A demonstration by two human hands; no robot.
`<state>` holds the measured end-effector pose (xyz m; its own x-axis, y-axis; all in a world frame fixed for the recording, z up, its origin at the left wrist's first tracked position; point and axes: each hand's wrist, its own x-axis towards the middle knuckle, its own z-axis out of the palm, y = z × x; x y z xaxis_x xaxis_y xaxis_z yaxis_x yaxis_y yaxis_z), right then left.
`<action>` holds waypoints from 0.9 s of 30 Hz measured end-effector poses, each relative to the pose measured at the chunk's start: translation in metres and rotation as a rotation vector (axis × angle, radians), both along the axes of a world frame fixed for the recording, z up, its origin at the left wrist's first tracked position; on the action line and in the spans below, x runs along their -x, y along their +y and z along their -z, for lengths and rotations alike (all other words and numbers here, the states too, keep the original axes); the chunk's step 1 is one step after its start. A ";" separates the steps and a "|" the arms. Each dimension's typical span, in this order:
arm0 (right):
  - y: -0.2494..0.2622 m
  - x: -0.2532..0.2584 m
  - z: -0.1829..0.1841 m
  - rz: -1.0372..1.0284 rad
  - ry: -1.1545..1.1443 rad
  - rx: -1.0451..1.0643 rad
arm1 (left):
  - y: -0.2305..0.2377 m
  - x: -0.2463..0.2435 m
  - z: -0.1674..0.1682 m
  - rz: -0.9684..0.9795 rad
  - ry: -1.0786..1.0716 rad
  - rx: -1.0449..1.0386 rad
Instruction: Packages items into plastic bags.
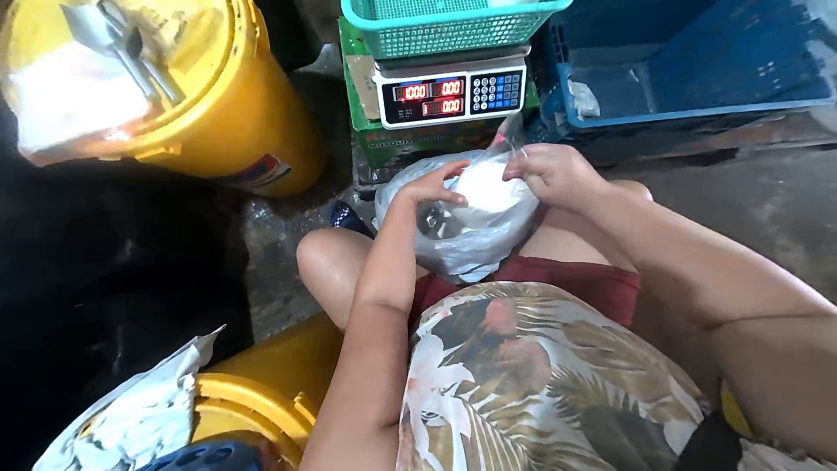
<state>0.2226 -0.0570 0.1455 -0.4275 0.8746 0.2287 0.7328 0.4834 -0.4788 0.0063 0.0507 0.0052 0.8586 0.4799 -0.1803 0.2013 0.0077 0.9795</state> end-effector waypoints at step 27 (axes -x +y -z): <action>0.024 0.019 0.037 0.529 0.270 0.442 | -0.034 -0.009 0.025 -0.168 0.196 0.739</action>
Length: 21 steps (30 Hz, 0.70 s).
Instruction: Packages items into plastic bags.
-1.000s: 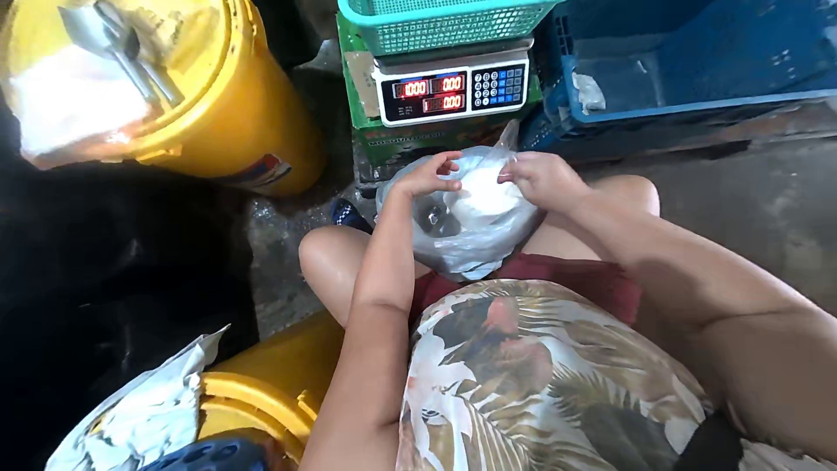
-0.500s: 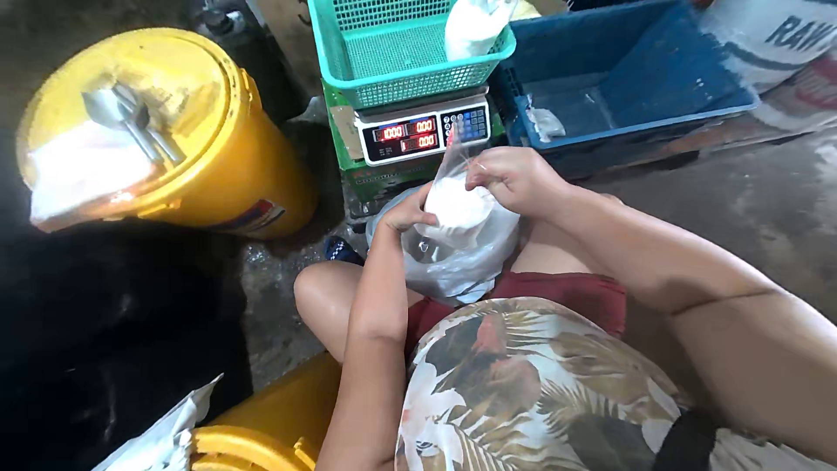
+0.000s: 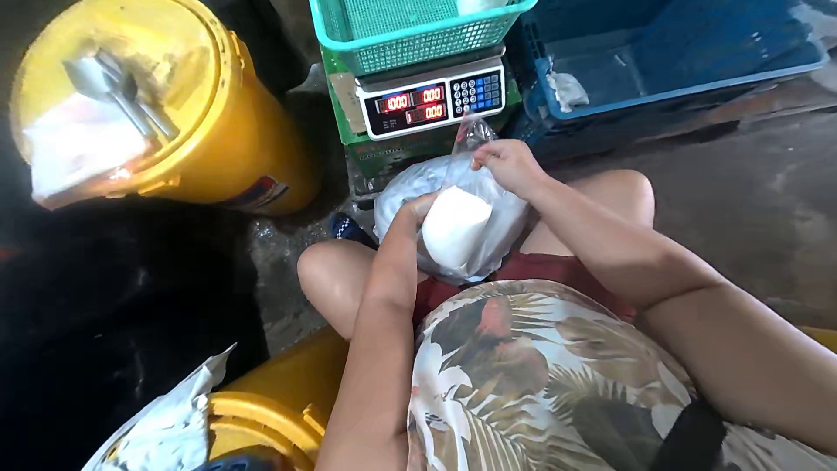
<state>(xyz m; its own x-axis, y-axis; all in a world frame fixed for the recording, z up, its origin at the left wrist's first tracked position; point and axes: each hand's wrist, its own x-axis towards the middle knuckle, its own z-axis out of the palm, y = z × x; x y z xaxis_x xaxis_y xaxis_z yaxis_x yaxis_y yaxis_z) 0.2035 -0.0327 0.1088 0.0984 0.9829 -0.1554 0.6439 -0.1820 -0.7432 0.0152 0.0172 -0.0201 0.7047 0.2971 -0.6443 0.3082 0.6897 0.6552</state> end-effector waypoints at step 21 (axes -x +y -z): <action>0.018 -0.008 0.180 0.209 0.094 1.026 | -0.033 -0.006 0.052 0.128 0.320 -0.036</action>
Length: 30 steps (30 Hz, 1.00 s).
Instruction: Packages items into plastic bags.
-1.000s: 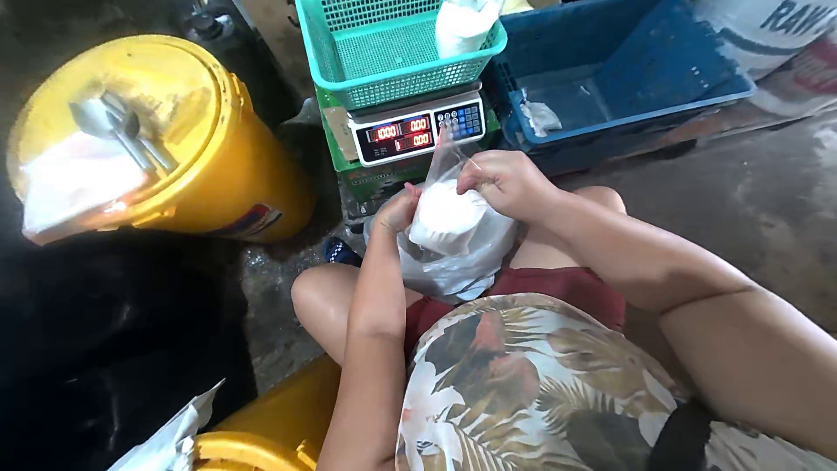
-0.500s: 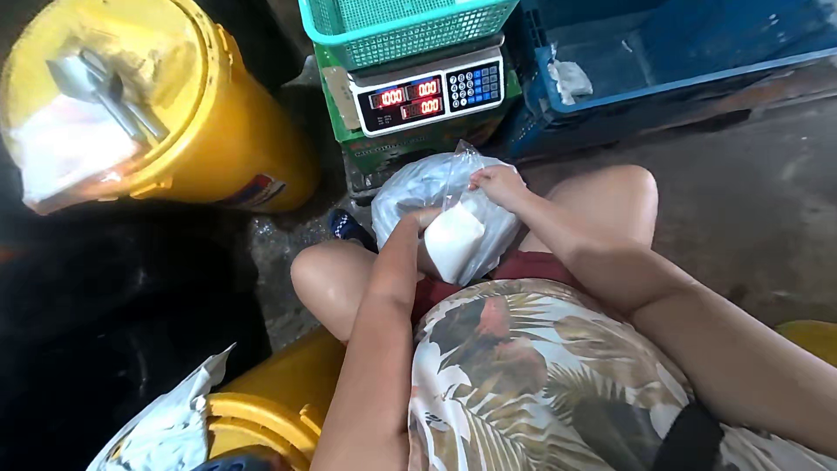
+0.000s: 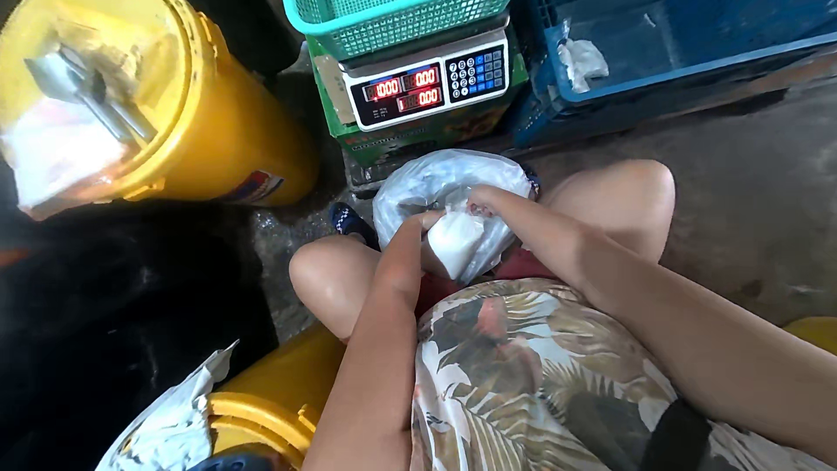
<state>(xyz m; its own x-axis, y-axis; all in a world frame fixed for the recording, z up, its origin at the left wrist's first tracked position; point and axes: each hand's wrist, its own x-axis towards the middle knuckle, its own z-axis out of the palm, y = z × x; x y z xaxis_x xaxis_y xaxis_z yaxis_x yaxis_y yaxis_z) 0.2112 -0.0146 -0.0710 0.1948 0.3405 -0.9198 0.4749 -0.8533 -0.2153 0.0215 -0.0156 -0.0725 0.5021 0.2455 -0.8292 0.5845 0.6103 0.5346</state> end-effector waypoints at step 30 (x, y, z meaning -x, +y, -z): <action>-0.016 -0.002 0.046 0.346 0.096 0.075 | 0.011 -0.009 0.020 0.010 0.042 0.184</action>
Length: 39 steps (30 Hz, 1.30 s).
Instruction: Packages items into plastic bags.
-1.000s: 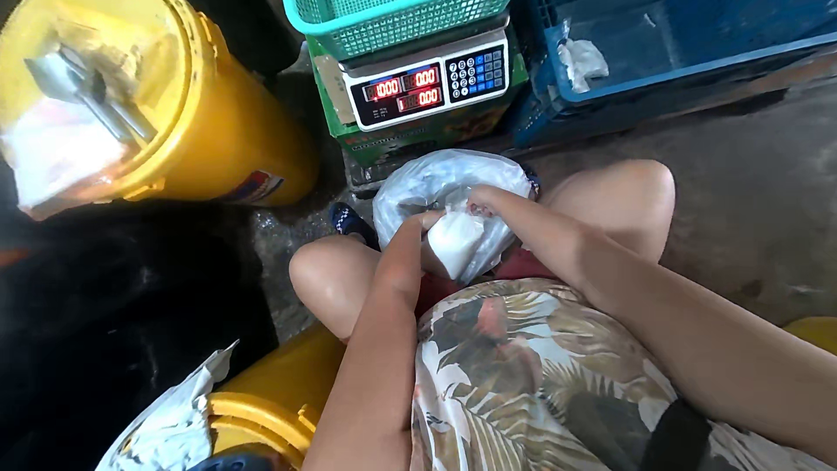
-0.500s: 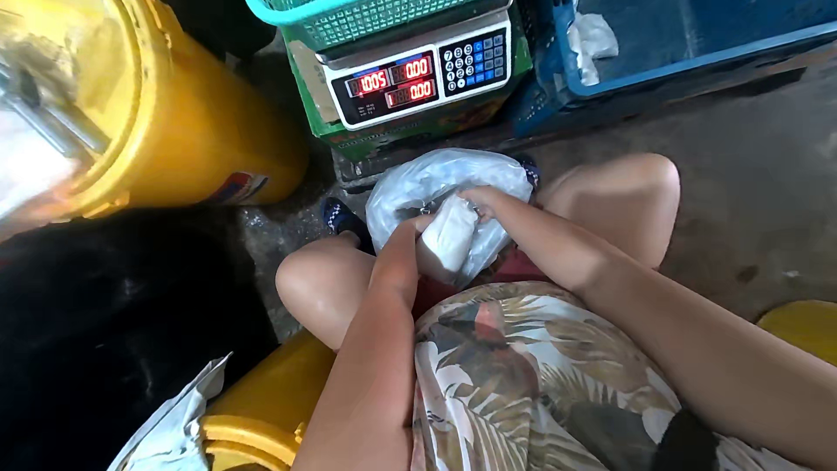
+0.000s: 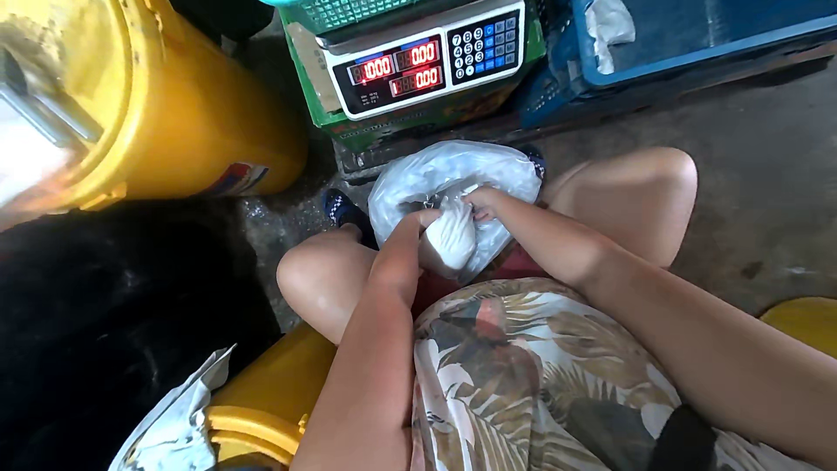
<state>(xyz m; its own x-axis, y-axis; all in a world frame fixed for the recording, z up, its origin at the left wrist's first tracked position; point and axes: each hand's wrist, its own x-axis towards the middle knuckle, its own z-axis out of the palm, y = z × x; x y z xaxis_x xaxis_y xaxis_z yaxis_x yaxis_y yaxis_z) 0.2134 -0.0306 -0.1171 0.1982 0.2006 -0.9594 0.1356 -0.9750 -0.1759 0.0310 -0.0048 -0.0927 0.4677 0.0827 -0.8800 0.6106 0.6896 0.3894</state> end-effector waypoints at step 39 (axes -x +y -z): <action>-0.003 -0.036 -0.038 -0.358 -0.278 -0.411 | 0.048 -0.023 0.006 0.241 -0.279 -0.624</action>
